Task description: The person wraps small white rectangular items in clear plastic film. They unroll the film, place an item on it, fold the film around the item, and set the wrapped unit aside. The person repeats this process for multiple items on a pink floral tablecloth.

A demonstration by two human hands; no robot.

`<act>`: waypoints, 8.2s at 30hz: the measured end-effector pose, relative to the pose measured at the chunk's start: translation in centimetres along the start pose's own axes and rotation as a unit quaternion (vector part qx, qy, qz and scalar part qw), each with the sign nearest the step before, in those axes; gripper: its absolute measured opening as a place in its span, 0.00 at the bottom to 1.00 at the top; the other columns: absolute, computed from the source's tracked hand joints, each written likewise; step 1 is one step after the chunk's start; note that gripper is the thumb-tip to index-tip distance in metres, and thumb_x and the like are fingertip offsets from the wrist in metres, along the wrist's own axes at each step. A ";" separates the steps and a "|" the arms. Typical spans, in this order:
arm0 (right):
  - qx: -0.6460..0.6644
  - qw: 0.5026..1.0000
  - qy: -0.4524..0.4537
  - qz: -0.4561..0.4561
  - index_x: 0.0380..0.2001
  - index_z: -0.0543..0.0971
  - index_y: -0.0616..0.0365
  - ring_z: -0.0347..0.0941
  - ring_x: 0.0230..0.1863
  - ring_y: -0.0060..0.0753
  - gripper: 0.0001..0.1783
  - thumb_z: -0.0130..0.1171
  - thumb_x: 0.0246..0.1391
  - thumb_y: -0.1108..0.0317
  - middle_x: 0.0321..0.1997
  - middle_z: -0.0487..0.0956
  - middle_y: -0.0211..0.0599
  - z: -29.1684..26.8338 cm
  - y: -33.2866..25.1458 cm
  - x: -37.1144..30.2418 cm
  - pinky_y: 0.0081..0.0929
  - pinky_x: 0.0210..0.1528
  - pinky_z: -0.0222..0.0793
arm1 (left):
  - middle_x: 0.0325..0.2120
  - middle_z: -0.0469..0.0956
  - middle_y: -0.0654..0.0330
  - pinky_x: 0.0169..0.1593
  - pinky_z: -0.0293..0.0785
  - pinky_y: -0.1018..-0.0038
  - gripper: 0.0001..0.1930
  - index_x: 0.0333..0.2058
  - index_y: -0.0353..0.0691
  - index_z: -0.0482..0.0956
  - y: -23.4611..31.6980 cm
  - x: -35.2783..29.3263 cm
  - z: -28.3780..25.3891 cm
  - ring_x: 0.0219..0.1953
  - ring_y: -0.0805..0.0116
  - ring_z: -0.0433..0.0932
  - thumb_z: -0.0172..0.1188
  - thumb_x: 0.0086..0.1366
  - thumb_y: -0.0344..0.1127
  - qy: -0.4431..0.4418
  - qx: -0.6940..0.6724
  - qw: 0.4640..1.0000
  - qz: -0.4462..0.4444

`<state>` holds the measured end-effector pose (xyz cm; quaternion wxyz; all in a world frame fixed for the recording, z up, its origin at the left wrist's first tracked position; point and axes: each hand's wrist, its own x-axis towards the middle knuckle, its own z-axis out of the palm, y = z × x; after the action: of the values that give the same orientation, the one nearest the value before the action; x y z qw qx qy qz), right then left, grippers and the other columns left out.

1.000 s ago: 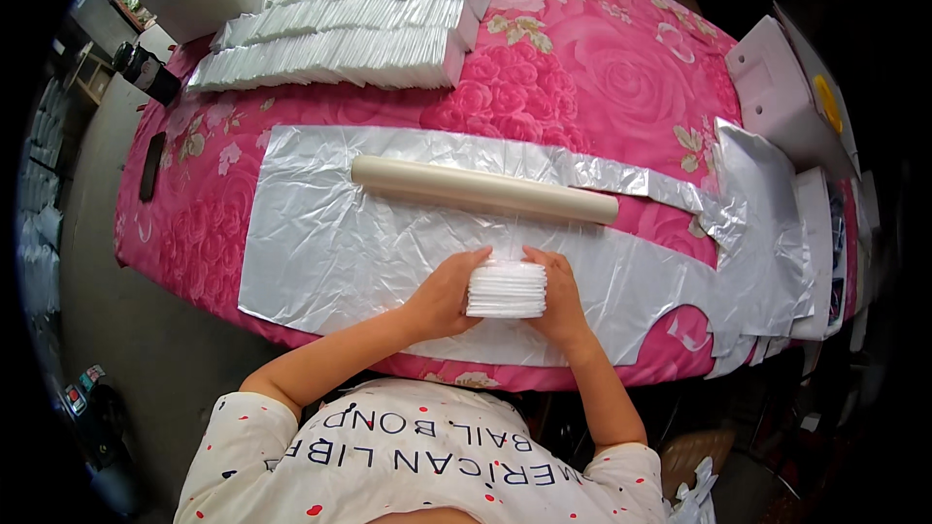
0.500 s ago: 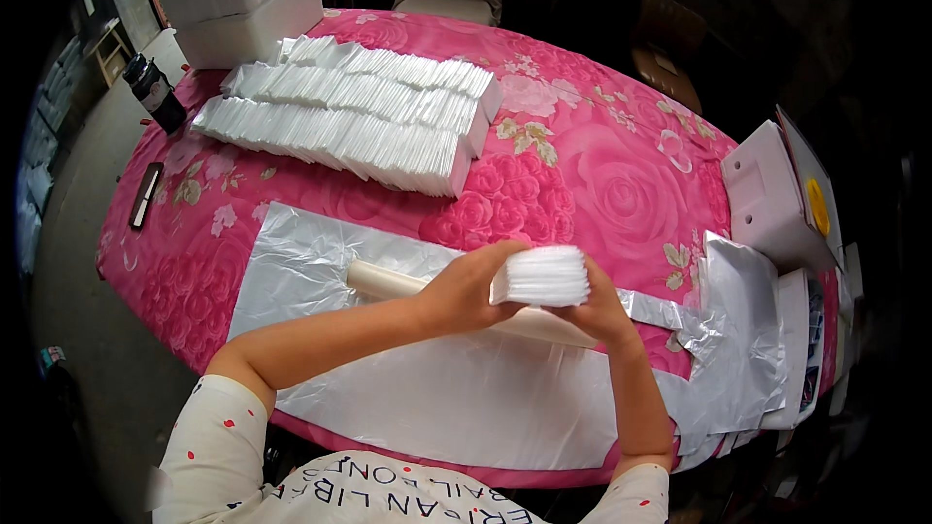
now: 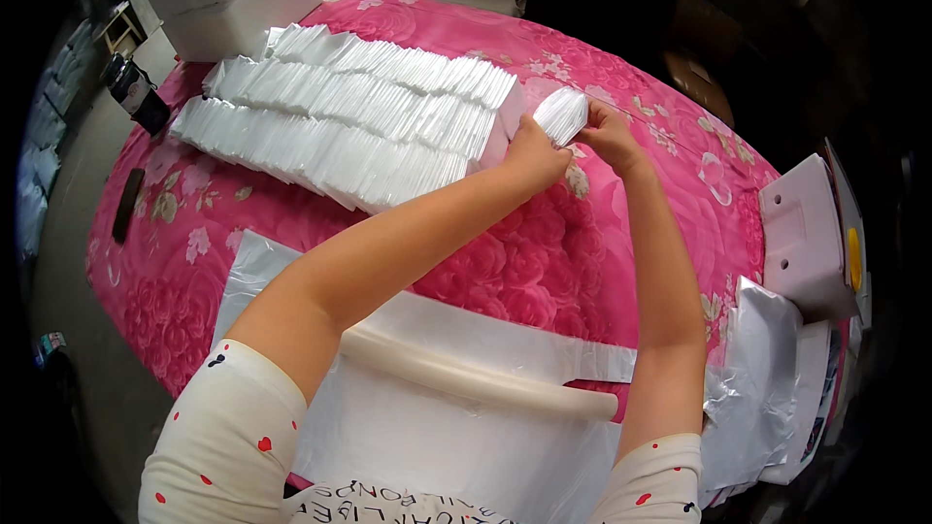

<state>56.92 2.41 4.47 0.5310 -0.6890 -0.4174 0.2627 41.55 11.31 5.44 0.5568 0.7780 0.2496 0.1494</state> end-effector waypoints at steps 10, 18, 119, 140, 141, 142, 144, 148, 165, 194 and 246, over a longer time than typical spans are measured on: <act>-0.294 0.931 0.211 0.037 0.52 0.68 0.65 0.64 0.57 0.49 0.33 0.63 0.40 0.65 0.56 0.68 0.54 4.3 3.8 1.3 0.34 0.57 0.61 | 0.61 0.39 0.33 0.66 0.47 0.70 0.47 0.59 0.19 0.34 -2.9 4.7 1.4 0.65 0.48 0.46 0.59 0.52 0.32 -0.016 -0.105 0.988 -0.113; -0.408 0.906 0.096 -0.057 0.60 0.50 0.74 0.57 0.62 0.54 0.46 0.58 0.44 0.58 0.60 0.60 0.61 6.4 5.0 -0.3 0.36 0.63 0.52 | 0.42 0.70 0.37 0.41 0.72 0.67 0.40 0.56 0.14 0.39 -1.6 3.6 1.0 0.42 0.56 0.74 0.54 0.56 0.33 0.012 -0.058 0.992 -0.115; -0.540 0.769 0.280 0.196 0.56 0.65 0.66 0.55 0.64 0.47 0.25 0.45 0.56 0.66 0.62 0.62 0.48 3.9 -0.6 -60.2 0.36 0.65 0.47 | 0.62 0.42 0.38 0.64 0.43 0.54 0.37 0.59 0.34 0.56 -7.1 -43.5 -1.7 0.65 0.38 0.38 0.56 0.54 0.47 -0.242 0.215 0.880 0.346; -0.580 0.675 0.436 0.138 0.20 0.73 0.59 0.72 0.35 0.41 0.06 0.61 0.38 0.73 0.28 0.77 0.35 3.6 -6.9 -61.2 0.35 0.39 0.64 | 0.62 0.48 0.45 0.63 0.42 0.48 0.32 0.55 0.35 0.62 -5.6 -43.8 1.2 0.66 0.42 0.39 0.57 0.53 0.44 -0.249 0.242 0.869 0.351; -0.559 0.696 0.438 0.105 0.19 0.71 0.59 0.71 0.34 0.40 0.08 0.62 0.37 0.74 0.26 0.76 0.34 5.0 -8.2 -60.0 0.35 0.38 0.64 | 0.62 0.48 0.46 0.63 0.42 0.48 0.32 0.55 0.35 0.62 -5.6 -43.9 1.2 0.66 0.43 0.39 0.57 0.53 0.43 -0.248 0.240 0.871 0.351; -0.539 0.711 0.435 0.119 0.20 0.71 0.59 0.71 0.33 0.38 0.08 0.62 0.37 0.74 0.25 0.76 0.34 6.5 -9.6 -58.8 0.34 0.36 0.65 | 0.62 0.48 0.46 0.63 0.42 0.48 0.32 0.55 0.35 0.62 -5.4 -43.9 1.1 0.66 0.44 0.39 0.58 0.53 0.42 -0.249 0.234 0.871 0.352; -0.498 0.739 0.429 0.147 0.21 0.71 0.59 0.71 0.30 0.36 0.08 0.62 0.38 0.75 0.24 0.75 0.33 9.8 -11.8 -56.3 0.33 0.33 0.65 | 0.60 0.53 0.45 0.63 0.46 0.51 0.30 0.56 0.35 0.62 -5.1 -43.9 1.0 0.64 0.45 0.45 0.57 0.54 0.39 -0.256 0.192 0.868 0.380; -0.249 0.885 0.386 0.072 0.24 0.71 0.59 0.70 0.22 0.32 0.09 0.61 0.38 0.79 0.22 0.74 0.33 16.6 -13.5 -51.7 0.27 0.26 0.65 | 0.55 0.63 0.48 0.61 0.56 0.63 0.26 0.56 0.34 0.62 -3.2 -44.0 0.5 0.60 0.55 0.60 0.54 0.59 0.31 -0.346 -0.052 0.910 0.224; -0.135 0.932 0.324 0.089 0.36 0.77 0.61 0.73 0.30 0.27 0.11 0.60 0.46 0.78 0.28 0.78 0.32 18.8 -13.4 -51.3 0.23 0.37 0.68 | 0.33 0.76 0.60 0.39 0.74 0.80 0.15 0.45 0.30 0.71 -3.4 -41.8 -0.1 0.31 0.76 0.76 0.57 0.59 0.26 -0.319 -0.287 0.894 -0.131; -0.114 0.927 0.016 0.357 0.29 0.80 0.63 0.77 0.27 0.44 0.26 0.58 0.45 0.46 0.23 0.79 0.48 26.8 -13.8 -52.3 0.33 0.32 0.71 | 0.38 0.74 0.54 0.44 0.70 0.67 0.14 0.39 0.34 0.73 -11.1 -35.2 -27.2 0.41 0.58 0.74 0.54 0.51 0.21 0.027 0.414 0.899 0.142; 0.276 0.902 0.311 -0.112 0.54 0.66 0.63 0.68 0.55 0.32 0.19 0.39 0.64 0.67 0.52 0.73 0.41 12.8 -15.5 -32.1 0.28 0.59 0.59 | 0.61 0.49 0.37 0.66 0.40 0.58 0.34 0.57 0.20 0.53 -8.8 -40.0 -1.4 0.65 0.45 0.45 0.44 0.56 0.39 -0.209 0.378 0.841 0.326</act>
<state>25.54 -17.07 12.80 0.8289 -0.5101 -0.2156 0.0788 5.67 -7.53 -0.54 0.1775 0.9773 -0.1038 0.0501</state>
